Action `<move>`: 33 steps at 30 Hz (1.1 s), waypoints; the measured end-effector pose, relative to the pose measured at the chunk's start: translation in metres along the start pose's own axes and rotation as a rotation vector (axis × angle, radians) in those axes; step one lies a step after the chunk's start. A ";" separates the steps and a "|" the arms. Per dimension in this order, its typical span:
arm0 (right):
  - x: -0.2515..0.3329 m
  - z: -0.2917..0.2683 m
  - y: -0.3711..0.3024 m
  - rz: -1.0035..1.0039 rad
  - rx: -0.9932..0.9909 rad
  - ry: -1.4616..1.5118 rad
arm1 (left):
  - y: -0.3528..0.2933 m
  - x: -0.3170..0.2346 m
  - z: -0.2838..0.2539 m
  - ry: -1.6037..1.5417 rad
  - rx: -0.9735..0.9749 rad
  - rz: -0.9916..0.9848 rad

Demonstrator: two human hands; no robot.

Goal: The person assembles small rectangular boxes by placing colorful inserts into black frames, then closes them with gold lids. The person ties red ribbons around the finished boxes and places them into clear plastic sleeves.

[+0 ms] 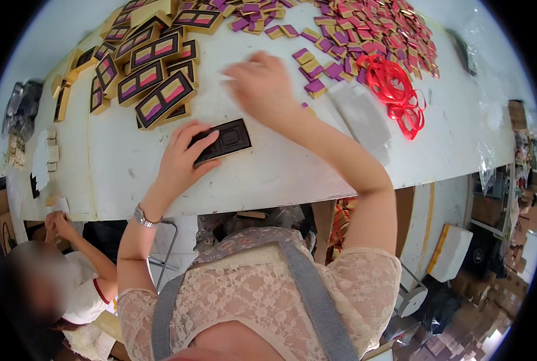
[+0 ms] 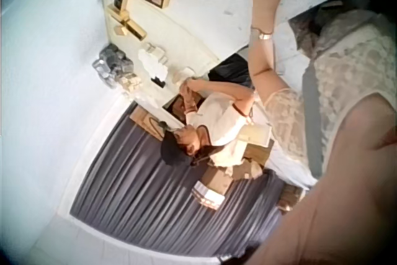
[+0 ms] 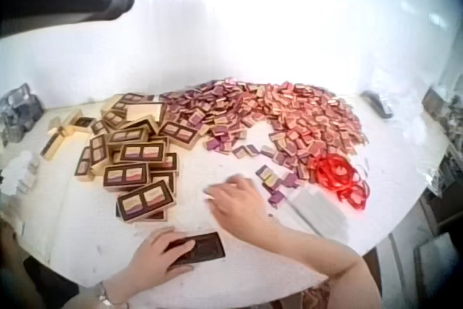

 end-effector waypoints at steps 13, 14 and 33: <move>-0.018 -0.031 -0.061 0.196 0.187 0.580 | 0.030 0.004 0.014 -0.324 -0.039 -0.166; -0.003 -0.023 -0.048 0.063 0.162 0.615 | 0.030 0.006 0.014 -0.417 -0.048 -0.234; -0.032 -0.035 -0.078 0.202 0.306 0.118 | 0.025 0.005 0.012 -0.065 0.043 -0.010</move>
Point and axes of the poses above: each hand's wrist, its own y-axis towards the middle knuckle, its own z-axis out of the palm, x = y × z, the point moved 4 cm from there along y, towards the middle knuckle, and after that the axes turned 4 degrees about x, right-handed, at the moved point
